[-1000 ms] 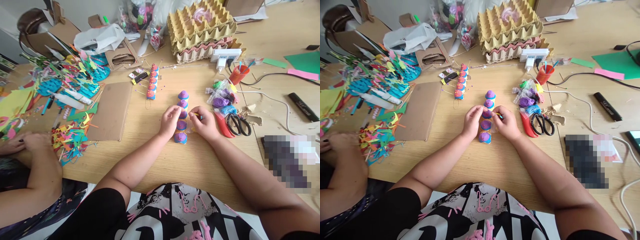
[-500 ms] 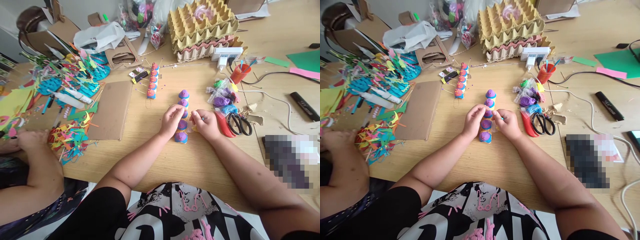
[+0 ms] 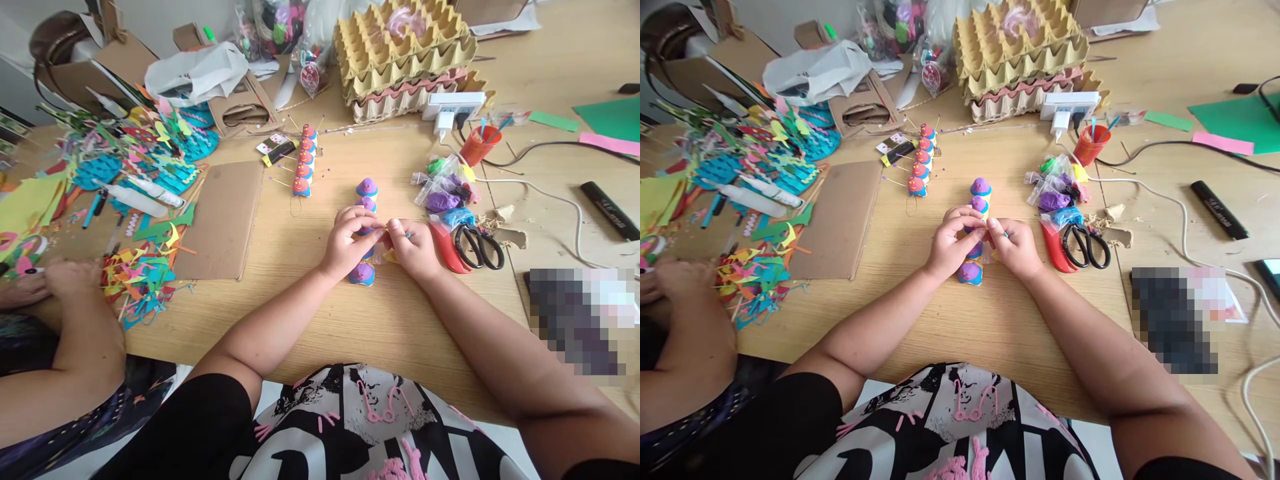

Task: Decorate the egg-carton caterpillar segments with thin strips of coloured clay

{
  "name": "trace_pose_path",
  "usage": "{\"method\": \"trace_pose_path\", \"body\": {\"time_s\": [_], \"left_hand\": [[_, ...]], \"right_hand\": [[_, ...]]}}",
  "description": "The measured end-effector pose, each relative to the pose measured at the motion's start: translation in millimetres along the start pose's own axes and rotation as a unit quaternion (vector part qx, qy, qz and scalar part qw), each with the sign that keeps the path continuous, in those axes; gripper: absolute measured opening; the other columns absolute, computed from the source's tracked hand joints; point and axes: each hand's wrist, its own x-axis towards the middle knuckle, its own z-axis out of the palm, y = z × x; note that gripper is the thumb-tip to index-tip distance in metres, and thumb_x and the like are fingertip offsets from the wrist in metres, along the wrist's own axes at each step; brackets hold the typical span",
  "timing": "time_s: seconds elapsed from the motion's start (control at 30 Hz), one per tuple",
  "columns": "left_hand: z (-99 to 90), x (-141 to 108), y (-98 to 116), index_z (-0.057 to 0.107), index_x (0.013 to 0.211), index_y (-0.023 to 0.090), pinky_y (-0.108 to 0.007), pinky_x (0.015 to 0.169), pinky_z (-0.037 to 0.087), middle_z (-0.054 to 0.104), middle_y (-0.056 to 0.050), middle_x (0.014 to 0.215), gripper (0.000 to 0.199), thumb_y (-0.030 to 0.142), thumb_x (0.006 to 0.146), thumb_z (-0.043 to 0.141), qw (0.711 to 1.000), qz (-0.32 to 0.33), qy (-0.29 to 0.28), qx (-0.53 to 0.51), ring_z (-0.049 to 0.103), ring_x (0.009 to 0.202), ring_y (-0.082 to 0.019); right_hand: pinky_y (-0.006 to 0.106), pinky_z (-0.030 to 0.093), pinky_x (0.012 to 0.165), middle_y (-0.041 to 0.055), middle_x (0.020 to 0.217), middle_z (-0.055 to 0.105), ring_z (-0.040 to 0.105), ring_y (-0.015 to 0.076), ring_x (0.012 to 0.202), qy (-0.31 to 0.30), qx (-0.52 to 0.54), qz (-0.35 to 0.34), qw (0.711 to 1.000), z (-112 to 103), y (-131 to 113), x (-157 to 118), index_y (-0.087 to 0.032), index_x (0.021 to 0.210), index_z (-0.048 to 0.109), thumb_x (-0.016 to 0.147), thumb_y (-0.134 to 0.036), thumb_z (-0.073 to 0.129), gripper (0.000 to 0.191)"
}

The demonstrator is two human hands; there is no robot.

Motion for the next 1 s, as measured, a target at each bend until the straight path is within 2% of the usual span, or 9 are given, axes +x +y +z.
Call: {"method": "trace_pose_path", "body": {"time_s": [0.17, 0.27, 0.37, 0.6, 0.73, 0.83, 0.93, 1.0], "left_hand": [[-0.5, 0.1, 0.3, 0.080, 0.093, 0.025, -0.042, 0.115, 0.053, 0.077, -0.006, 0.104, 0.035, 0.058, 0.099, 0.071, 0.999, -0.029, 0.020, 0.016, 0.070, 0.114, -0.022], [-0.2, 0.1, 0.0, 0.081, 0.092, 0.025, -0.043, 0.116, 0.052, 0.077, -0.006, 0.104, 0.035, 0.058, 0.099, 0.071, 0.999, -0.040, 0.027, 0.020, 0.070, 0.116, -0.023], [0.0, -0.2, -0.7, 0.082, 0.094, 0.026, -0.043, 0.116, 0.051, 0.078, -0.006, 0.105, 0.034, 0.057, 0.099, 0.071, 0.998, -0.042, 0.042, 0.014, 0.069, 0.116, -0.023], [-3.3, -0.8, 0.3, 0.082, 0.112, 0.027, -0.041, 0.115, 0.053, 0.079, -0.007, 0.118, 0.035, 0.057, 0.100, 0.070, 0.995, -0.077, 0.037, -0.050, 0.070, 0.121, -0.022], [-4.8, -0.5, 3.1, 0.081, 0.107, 0.029, -0.044, 0.114, 0.052, 0.079, -0.006, 0.114, 0.033, 0.058, 0.102, 0.067, 0.994, -0.090, 0.034, -0.060, 0.070, 0.121, -0.024], [-5.1, -0.1, 4.4, 0.081, 0.105, 0.029, -0.042, 0.114, 0.051, 0.079, -0.006, 0.113, 0.032, 0.057, 0.102, 0.067, 0.992, -0.099, 0.032, -0.065, 0.069, 0.120, -0.024], [-5.3, 0.3, 4.9, 0.081, 0.103, 0.028, -0.041, 0.113, 0.051, 0.078, -0.006, 0.112, 0.032, 0.057, 0.102, 0.067, 0.992, -0.108, 0.029, -0.067, 0.069, 0.118, -0.023], [-5.2, 0.6, 4.9, 0.081, 0.101, 0.028, -0.041, 0.113, 0.051, 0.078, -0.006, 0.110, 0.033, 0.057, 0.102, 0.067, 0.991, -0.114, 0.030, -0.067, 0.069, 0.117, -0.023]], "right_hand": [[0.031, 0.041, 0.056, 0.0025, 0.056, 0.057, 0.049, 0.0131, 0.054, -0.011, 0.020, 0.016, 1.000, -0.6, 2.5, 0.4, -0.020, 0.061, 0.062, 0.095, -0.088, 0.045, 0.079], [0.030, 0.041, 0.057, 0.0025, 0.068, 0.063, 0.053, 0.0143, 0.061, -0.012, 0.060, 0.022, 0.998, 2.1, 6.2, 2.7, -0.020, 0.081, 0.070, 0.089, -0.085, 0.062, 0.066], [0.029, 0.043, 0.058, 0.0027, 0.082, 0.067, 0.055, 0.0138, 0.065, -0.007, 0.119, 0.036, 0.992, 5.1, 9.5, 5.4, -0.021, 0.097, 0.071, 0.080, -0.077, 0.080, 0.059], [0.027, 0.035, 0.054, -0.0019, 0.072, 0.058, 0.044, 0.0119, 0.060, 0.019, 0.165, 0.052, 0.985, 3.6, 13.7, 6.9, -0.023, 0.088, 0.064, 0.081, -0.072, 0.084, 0.053], [0.027, 0.032, 0.052, -0.0019, 0.064, 0.053, 0.041, 0.0115, 0.057, 0.024, 0.164, 0.042, 0.985, 2.7, 11.3, 5.4, -0.023, 0.072, 0.058, 0.084, -0.077, 0.077, 0.058], [0.028, 0.031, 0.051, 0.0001, 0.058, 0.051, 0.043, 0.0121, 0.056, 0.028, 0.126, 0.042, 0.991, 2.0, 8.1, 4.6, -0.022, 0.058, 0.053, 0.089, -0.080, 0.069, 0.067], [0.029, 0.033, 0.051, 0.0021, 0.058, 0.055, 0.046, 0.0127, 0.057, 0.029, 0.087, 0.045, 0.995, 1.2, 6.5, 4.5, -0.020, 0.057, 0.059, 0.091, -0.081, 0.064, 0.069], [0.029, 0.036, 0.053, 0.0032, 0.064, 0.062, 0.048, 0.0127, 0.058, 0.029, 0.072, 0.045, 0.996, 1.2, 6.9, 4.9, -0.019, 0.066, 0.069, 0.090, -0.078, 0.068, 0.064]]}}
